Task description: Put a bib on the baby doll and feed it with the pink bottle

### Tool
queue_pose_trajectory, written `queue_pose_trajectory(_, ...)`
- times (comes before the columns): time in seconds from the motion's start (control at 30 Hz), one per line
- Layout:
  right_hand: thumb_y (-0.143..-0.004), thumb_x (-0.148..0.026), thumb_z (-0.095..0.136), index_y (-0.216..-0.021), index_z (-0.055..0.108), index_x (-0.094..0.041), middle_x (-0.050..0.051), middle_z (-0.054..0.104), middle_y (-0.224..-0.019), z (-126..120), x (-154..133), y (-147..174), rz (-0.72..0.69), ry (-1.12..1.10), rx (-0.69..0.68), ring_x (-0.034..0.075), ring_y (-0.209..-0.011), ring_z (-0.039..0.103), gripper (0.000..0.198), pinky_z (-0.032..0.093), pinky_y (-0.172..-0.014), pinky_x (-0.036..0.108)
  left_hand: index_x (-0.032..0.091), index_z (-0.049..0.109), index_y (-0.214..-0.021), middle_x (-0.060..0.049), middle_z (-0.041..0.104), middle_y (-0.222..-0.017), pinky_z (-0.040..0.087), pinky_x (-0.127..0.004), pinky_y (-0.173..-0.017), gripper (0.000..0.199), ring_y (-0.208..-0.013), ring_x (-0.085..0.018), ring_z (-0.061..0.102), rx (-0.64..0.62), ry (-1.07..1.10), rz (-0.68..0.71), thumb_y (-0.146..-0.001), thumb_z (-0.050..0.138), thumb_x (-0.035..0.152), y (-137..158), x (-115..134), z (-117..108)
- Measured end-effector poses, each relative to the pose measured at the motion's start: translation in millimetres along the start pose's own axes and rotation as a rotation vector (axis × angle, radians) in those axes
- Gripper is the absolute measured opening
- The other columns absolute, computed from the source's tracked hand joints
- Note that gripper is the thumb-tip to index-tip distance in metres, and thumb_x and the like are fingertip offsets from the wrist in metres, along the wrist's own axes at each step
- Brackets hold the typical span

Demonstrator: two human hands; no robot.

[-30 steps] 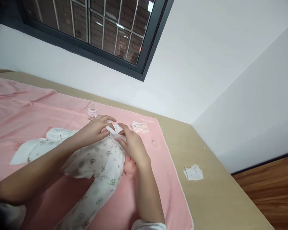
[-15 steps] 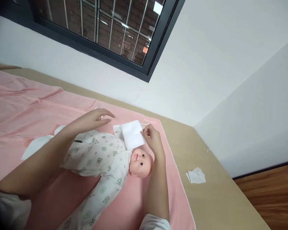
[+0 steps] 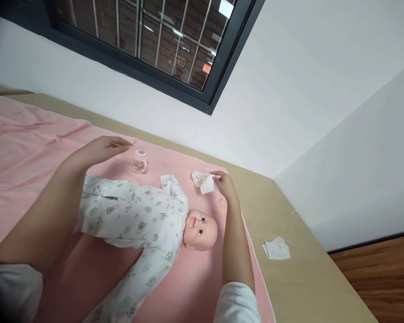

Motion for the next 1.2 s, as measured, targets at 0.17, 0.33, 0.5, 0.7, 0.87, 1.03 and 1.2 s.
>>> queue_pose_trajectory(0.17,-0.079,-0.026,0.057,-0.116,0.069,-0.017,0.004,0.071,-0.082,8,5,-30,0.036,-0.140,0.044,0.016,-0.072,0.063,0.040,0.054,-0.079,0.034,0.024,0.070,-0.113,-0.004,0.066,-0.134,0.044,-0.037,-0.106,0.040,-0.120,-0.028,0.061,-0.003,-0.023,0.023,-0.085,0.053,0.048,-1,1,2)
queue_pose_trajectory(0.33,-0.073,-0.012,0.057,-0.117,0.066,-0.015,0.008,0.072,-0.102,28,28,-42,0.212,-0.170,-0.035,0.014,-0.075,0.064,0.045,0.058,-0.079,0.033,0.026,0.072,-0.111,-0.003,0.068,-0.129,0.045,-0.037,-0.104,0.043,-0.118,-0.030,0.063,0.000,-0.015,0.014,-0.082,0.054,0.052,-8,-11,6)
queue_pose_trajectory(0.5,-0.072,-0.011,0.057,-0.112,0.067,-0.013,0.013,0.065,-0.126,34,46,-42,0.261,-0.100,-0.055,0.015,-0.083,0.067,0.042,0.059,-0.077,0.032,0.026,0.072,-0.110,-0.004,0.068,-0.128,0.044,-0.039,-0.105,0.040,-0.119,-0.031,0.062,0.005,0.004,-0.016,-0.081,0.056,0.051,-11,-15,5)
queue_pose_trajectory(0.7,-0.072,-0.013,0.057,-0.124,0.063,-0.016,0.016,0.051,-0.143,19,59,-37,0.270,0.028,0.031,0.021,-0.101,0.066,0.052,0.053,-0.094,0.037,0.022,0.068,-0.117,-0.006,0.067,-0.128,0.043,-0.038,-0.105,0.042,-0.117,-0.029,0.061,0.008,0.063,-0.007,-0.085,0.058,0.047,-12,-15,5)
queue_pose_trajectory(0.87,-0.080,-0.023,0.053,-0.128,0.060,-0.017,0.016,0.049,-0.143,6,77,-10,0.289,0.110,0.120,0.028,-0.123,0.055,0.049,0.043,-0.107,0.041,0.021,0.062,-0.130,-0.009,0.066,-0.123,0.043,-0.042,-0.104,0.051,-0.113,-0.029,0.061,0.040,0.091,-0.045,-0.085,0.060,0.044,-10,-12,4)
queue_pose_trajectory(1.03,-0.084,-0.032,0.050,-0.135,0.053,-0.008,0.026,0.049,-0.141,13,102,37,0.462,0.216,0.349,0.041,-0.134,0.044,0.056,0.031,-0.113,0.052,0.018,0.050,-0.141,-0.011,0.064,-0.124,0.047,-0.040,-0.100,0.060,-0.114,-0.028,0.059,0.134,0.170,-0.046,-0.086,0.058,0.040,-6,-1,6)
queue_pose_trajectory(1.2,-0.076,-0.040,0.058,-0.144,0.041,-0.010,0.028,0.044,-0.144,39,117,66,0.569,0.060,0.437,0.042,-0.129,0.051,0.077,0.042,-0.104,0.052,0.020,0.048,-0.141,-0.011,0.058,-0.132,0.049,-0.035,-0.098,0.060,-0.113,-0.023,0.059,0.149,0.294,-0.021,-0.087,0.060,0.043,-12,-5,12)
Point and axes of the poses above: each hand's wrist, its own y-axis away from the middle knuckle, its own z-axis out of the palm, x = y × z, the point moved 4 cm from there along -y, towards the middle knuckle
